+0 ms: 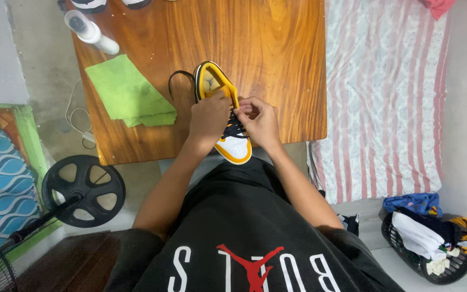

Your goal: The person laces two shoes with black laces by hand while the shoes are on a table.

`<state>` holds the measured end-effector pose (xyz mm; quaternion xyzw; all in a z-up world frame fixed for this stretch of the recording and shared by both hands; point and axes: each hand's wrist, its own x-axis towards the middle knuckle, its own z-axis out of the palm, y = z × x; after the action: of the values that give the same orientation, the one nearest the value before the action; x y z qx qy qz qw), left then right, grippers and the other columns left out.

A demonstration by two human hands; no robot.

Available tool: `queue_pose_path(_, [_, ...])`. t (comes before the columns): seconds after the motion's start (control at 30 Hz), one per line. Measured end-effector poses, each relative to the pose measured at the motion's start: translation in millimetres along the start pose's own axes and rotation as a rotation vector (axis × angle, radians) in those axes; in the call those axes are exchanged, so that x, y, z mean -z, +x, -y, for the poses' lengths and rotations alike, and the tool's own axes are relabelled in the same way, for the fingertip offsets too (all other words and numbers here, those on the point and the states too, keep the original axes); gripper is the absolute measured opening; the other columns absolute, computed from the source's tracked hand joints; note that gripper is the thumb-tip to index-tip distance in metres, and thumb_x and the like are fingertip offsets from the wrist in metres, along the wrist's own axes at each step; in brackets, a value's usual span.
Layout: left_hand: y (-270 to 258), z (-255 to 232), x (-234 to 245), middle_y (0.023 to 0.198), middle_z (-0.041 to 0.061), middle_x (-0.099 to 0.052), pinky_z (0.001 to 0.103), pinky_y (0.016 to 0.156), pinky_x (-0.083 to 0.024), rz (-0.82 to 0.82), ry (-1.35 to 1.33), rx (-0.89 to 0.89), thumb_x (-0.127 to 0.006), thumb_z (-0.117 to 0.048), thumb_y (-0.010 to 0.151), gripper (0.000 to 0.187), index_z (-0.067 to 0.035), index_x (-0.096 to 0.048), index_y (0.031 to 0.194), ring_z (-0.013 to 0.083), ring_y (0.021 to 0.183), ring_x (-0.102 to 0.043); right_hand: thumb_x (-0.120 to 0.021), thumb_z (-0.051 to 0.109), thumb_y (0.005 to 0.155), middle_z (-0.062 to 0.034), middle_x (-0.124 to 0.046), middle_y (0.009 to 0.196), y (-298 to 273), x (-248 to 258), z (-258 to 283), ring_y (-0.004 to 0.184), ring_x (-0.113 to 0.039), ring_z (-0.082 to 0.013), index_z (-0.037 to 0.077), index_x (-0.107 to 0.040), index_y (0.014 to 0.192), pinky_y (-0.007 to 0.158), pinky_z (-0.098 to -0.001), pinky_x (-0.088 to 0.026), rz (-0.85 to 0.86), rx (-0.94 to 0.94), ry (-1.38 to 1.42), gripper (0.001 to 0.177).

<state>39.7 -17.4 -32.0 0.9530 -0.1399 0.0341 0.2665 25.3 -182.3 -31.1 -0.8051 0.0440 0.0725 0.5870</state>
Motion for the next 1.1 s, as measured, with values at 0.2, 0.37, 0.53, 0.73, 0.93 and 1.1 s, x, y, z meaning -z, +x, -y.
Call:
queue_pose_path(0.2, [4.3, -1.3, -2.2, 0.086, 0.006, -0.066, 0.043, 0.063, -0.056, -0.032, -0.009, -0.036, -0.069, -0.016, 0.089, 0.009, -0.010, -0.070, 0.083, 0.0306, 0.078, -0.071, -0.076, 0.002, 0.089, -0.0071, -0.076, 0.092, -0.5, 0.6, 0.6, 0.086, -0.073, -0.0100, -0.004, -0.072, 0.105, 0.078, -0.0262, -0.062, 0.015, -0.002, -0.013, 0.018])
queue_pose_path(0.37, [4.0, -4.8, 2.6, 0.090, 0.006, -0.064, 0.043, 0.066, -0.055, -0.028, -0.047, -0.054, -0.068, -0.017, 0.092, 0.009, -0.009, -0.069, 0.088, 0.0290, 0.082, -0.071, -0.066, 0.005, 0.098, -0.0039, -0.073, 0.094, 9.5, 9.7, -19.2, 0.086, -0.068, -0.0081, -0.002, -0.070, 0.115, 0.079, -0.0245, -0.059, 0.105, -0.016, 0.106, 0.020])
queue_pose_path(0.53, [2.2, -4.8, 4.5, 0.094, 0.005, -0.063, 0.044, 0.067, -0.054, -0.042, -0.111, -0.047, -0.069, -0.018, 0.091, 0.009, -0.010, -0.069, 0.093, 0.0287, 0.086, -0.070, -0.066, 0.009, 0.101, -0.0007, -0.066, 0.083, 22.0, 3.4, -41.1, 0.074, -0.061, -0.0070, -0.001, -0.069, 0.106, 0.068, -0.0234, -0.054, 0.124, -0.145, 0.215, 0.012])
queue_pose_path(0.73, [0.9, -0.6, 11.7, 0.097, 0.009, -0.064, 0.049, 0.071, -0.052, 0.112, -0.143, 0.057, -0.070, -0.022, 0.092, 0.015, -0.007, -0.067, 0.092, 0.0332, 0.088, -0.068, -0.057, 0.011, 0.105, -0.0044, -0.068, 0.094, 20.0, 11.6, -44.4, 0.084, -0.068, -0.0095, 0.003, -0.059, 0.106, 0.071, -0.0257, -0.060, 0.107, -0.178, 0.312, 0.008])
queue_pose_path(0.93, [6.4, 0.4, 32.7, 0.100, 0.010, -0.066, 0.048, 0.077, -0.052, 0.218, -0.298, 0.154, -0.067, -0.025, 0.093, 0.019, -0.006, -0.068, 0.091, 0.0342, 0.092, -0.067, -0.049, 0.013, 0.111, -0.0111, -0.067, 0.102, 17.1, 48.5, -34.0, 0.093, -0.075, -0.0220, 0.005, -0.051, 0.111, 0.075, -0.0337, -0.065, 0.022, -0.056, 0.354, 0.009])
queue_pose_path(1.1, [11.7, 2.9, 43.0, 0.092, 0.013, -0.065, 0.044, 0.074, -0.051, 0.231, -0.435, 0.195, -0.065, -0.027, 0.097, 0.027, -0.002, -0.068, 0.088, 0.0312, 0.082, -0.066, -0.046, 0.024, 0.115, -0.0129, -0.067, 0.102, 12.1, 116.2, -15.6, 0.095, -0.077, -0.0262, 0.009, -0.046, 0.112, 0.075, -0.0365, -0.066, -0.160, 0.029, 0.328, 0.015])
